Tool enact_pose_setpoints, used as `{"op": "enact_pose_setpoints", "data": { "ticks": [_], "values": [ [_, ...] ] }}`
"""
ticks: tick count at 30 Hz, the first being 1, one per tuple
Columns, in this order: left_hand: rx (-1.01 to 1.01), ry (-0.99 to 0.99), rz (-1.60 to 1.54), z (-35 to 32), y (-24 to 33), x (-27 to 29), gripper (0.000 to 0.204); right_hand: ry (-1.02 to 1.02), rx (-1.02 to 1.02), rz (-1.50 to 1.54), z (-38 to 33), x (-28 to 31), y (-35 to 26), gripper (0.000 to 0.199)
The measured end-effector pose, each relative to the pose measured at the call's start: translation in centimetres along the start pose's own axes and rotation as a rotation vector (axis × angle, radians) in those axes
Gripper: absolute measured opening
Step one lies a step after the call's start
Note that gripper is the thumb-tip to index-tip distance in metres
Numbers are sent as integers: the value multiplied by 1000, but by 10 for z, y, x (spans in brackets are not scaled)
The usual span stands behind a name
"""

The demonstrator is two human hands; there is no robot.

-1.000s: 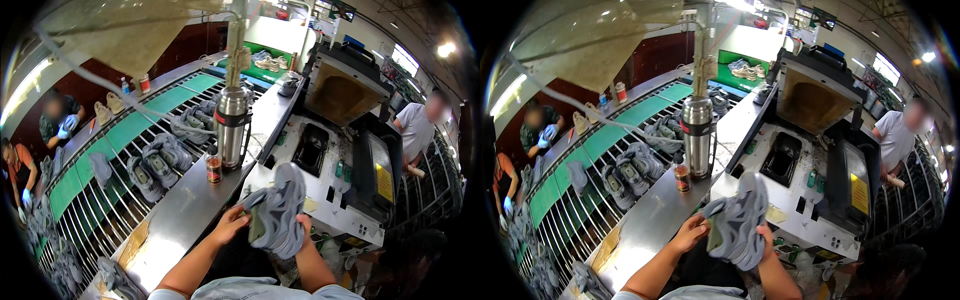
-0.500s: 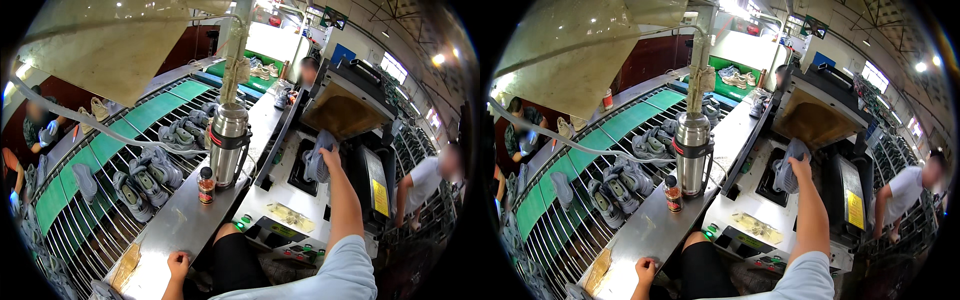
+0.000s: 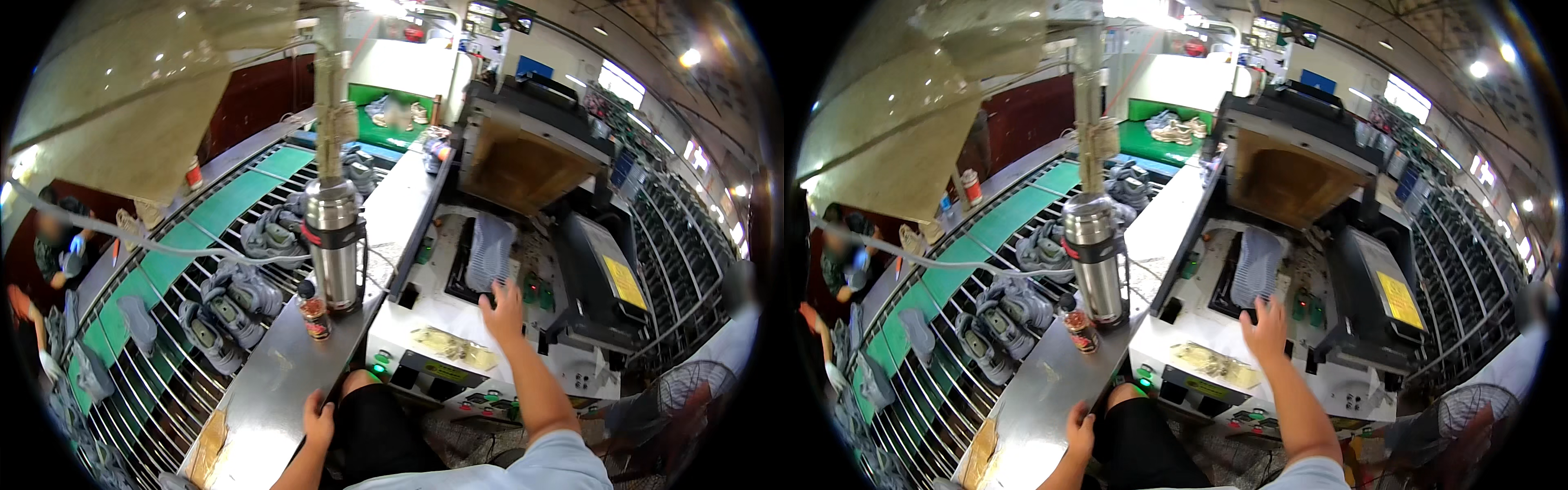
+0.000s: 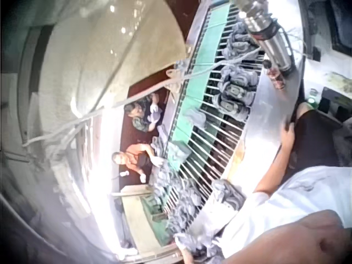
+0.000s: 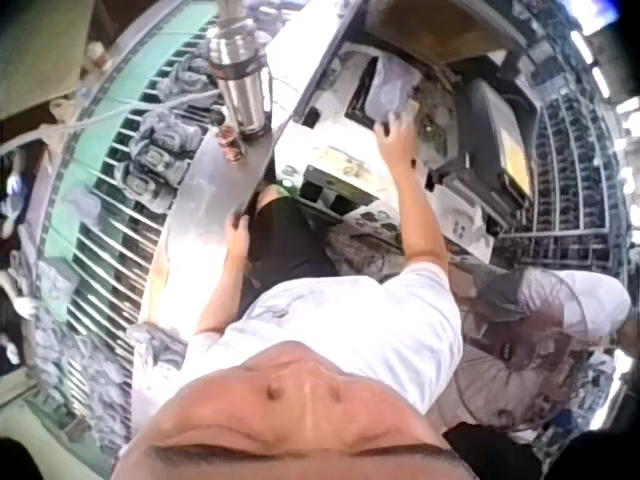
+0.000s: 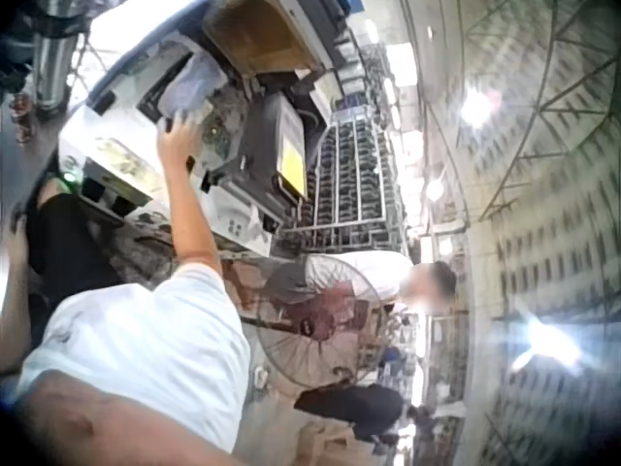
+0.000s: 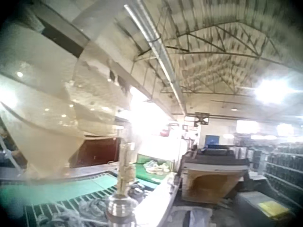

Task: The person takes shoe uppers from a conveyor belt, wipes them, and places them into a sole-attaching machine along with shoe soles.

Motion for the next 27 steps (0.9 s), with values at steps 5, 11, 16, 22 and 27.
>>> {"op": "enact_pose_setpoints", "data": {
  "ticks": [5,11,16,22,27],
  "values": [
    [256,-350,-608,-5,47,-125,62,102,120,166,-143,75,34,20],
    [364,-569,-311,15,29,-152,62,339,-281,55,-205,148,174,18],
    [217,-391,-632,-1,56,-151,61,450,-409,-66,-191,172,247,32],
    [262,-493,-381,3,65,-123,45,294,-536,-139,-87,167,290,59],
    [-52,-14,-68,8,36,3,19,-217,-453,-363,15,121,314,60]
  ]
}}
Point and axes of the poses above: each hand's wrist, its own z-axis towards the middle knuckle, its own x-axis out of the back of the hand, y = z × x, the point moved 5 cm from there along z, towards the middle knuckle
